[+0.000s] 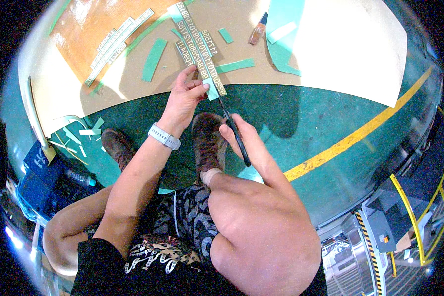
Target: The person cuts out several individual stickers from a larger sheet of green printed material using a pair of scissors.
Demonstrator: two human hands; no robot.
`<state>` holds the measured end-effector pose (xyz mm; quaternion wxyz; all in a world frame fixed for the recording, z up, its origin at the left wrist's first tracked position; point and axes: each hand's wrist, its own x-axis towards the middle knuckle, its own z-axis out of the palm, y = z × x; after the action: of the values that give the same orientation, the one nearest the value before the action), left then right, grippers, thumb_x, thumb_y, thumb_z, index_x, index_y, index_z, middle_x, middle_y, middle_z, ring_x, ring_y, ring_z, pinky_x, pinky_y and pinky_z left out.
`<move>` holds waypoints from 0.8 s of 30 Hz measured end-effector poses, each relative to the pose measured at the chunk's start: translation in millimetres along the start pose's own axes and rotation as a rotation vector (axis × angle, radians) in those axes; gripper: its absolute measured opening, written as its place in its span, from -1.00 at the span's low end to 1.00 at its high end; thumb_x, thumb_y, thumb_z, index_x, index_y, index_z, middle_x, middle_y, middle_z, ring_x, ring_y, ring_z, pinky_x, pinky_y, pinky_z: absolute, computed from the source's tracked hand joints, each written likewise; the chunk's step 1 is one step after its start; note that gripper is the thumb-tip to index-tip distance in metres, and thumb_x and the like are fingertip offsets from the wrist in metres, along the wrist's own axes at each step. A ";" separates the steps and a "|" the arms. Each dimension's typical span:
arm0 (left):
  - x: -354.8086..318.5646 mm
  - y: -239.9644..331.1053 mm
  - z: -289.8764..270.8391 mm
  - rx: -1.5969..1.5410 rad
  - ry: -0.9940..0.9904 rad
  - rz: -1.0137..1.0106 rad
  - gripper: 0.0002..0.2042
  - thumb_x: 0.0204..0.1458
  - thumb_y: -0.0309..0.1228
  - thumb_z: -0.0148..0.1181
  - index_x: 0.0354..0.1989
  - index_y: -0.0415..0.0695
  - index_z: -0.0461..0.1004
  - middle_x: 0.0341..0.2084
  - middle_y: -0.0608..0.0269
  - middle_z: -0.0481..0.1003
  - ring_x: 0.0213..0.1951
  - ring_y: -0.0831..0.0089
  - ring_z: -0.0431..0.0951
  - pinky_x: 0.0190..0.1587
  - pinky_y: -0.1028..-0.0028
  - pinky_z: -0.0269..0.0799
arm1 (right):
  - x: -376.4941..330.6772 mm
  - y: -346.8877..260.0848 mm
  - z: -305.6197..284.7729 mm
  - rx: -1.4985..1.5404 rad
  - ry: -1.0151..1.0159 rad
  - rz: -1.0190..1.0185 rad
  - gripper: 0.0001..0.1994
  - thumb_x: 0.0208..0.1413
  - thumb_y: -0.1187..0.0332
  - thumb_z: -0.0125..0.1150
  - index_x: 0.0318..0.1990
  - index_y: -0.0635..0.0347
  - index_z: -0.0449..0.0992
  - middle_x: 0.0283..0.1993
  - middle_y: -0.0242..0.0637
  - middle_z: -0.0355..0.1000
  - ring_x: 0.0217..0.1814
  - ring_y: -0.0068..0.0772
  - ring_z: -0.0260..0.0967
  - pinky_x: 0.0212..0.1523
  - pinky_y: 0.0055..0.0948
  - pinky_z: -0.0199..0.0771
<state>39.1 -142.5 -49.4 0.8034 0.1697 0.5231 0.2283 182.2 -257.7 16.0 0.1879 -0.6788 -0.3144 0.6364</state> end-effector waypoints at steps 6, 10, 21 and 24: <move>-1.5 2.8 0.9 0.010 0.016 -0.019 -0.36 -0.05 -0.64 0.14 0.23 -0.15 0.01 -0.28 0.11 0.44 -0.26 0.39 0.44 -0.23 0.44 0.36 | 1.0 -0.8 0.4 -0.017 -0.006 0.010 -0.54 0.15 -0.06 -0.03 -0.23 0.25 0.33 -0.47 -0.17 0.31 -0.43 -0.38 0.24 -0.34 -0.41 0.32; -1.5 3.4 0.3 0.006 0.017 -0.018 -0.36 -0.05 -0.64 0.13 0.23 -0.14 0.02 -0.30 0.12 0.44 -0.27 0.40 0.44 -0.23 0.45 0.36 | 3.7 -3.3 0.5 -0.032 -0.015 0.023 -0.55 0.15 -0.04 -0.03 -0.22 0.26 0.33 -0.47 -0.16 0.32 -0.42 -0.37 0.24 -0.33 -0.41 0.32; 0.2 5.7 2.2 0.071 0.029 -0.014 -0.36 -0.05 -0.66 0.13 0.23 -0.15 0.01 -0.36 0.18 0.44 -0.33 0.47 0.45 -0.30 0.52 0.36 | 6.3 -12.6 -0.6 -0.064 0.003 0.051 -0.59 0.15 0.00 0.00 -0.19 0.24 0.33 -0.44 -0.11 0.36 -0.43 -0.34 0.28 -0.31 -0.40 0.35; 1.3 3.7 0.9 0.064 0.026 0.000 -0.36 -0.05 -0.66 0.13 0.23 -0.16 0.01 -0.36 0.19 0.45 -0.34 0.49 0.45 -0.31 0.54 0.35 | 6.8 -15.1 -0.5 -0.102 0.019 0.024 -0.60 0.15 0.02 0.01 -0.21 0.24 0.34 -0.47 -0.11 0.36 -0.45 -0.34 0.28 -0.34 -0.40 0.34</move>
<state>39.7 -138.7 -48.2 0.7907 0.1921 0.5407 0.2135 179.8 -242.1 20.9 0.1481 -0.6972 -0.3365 0.6154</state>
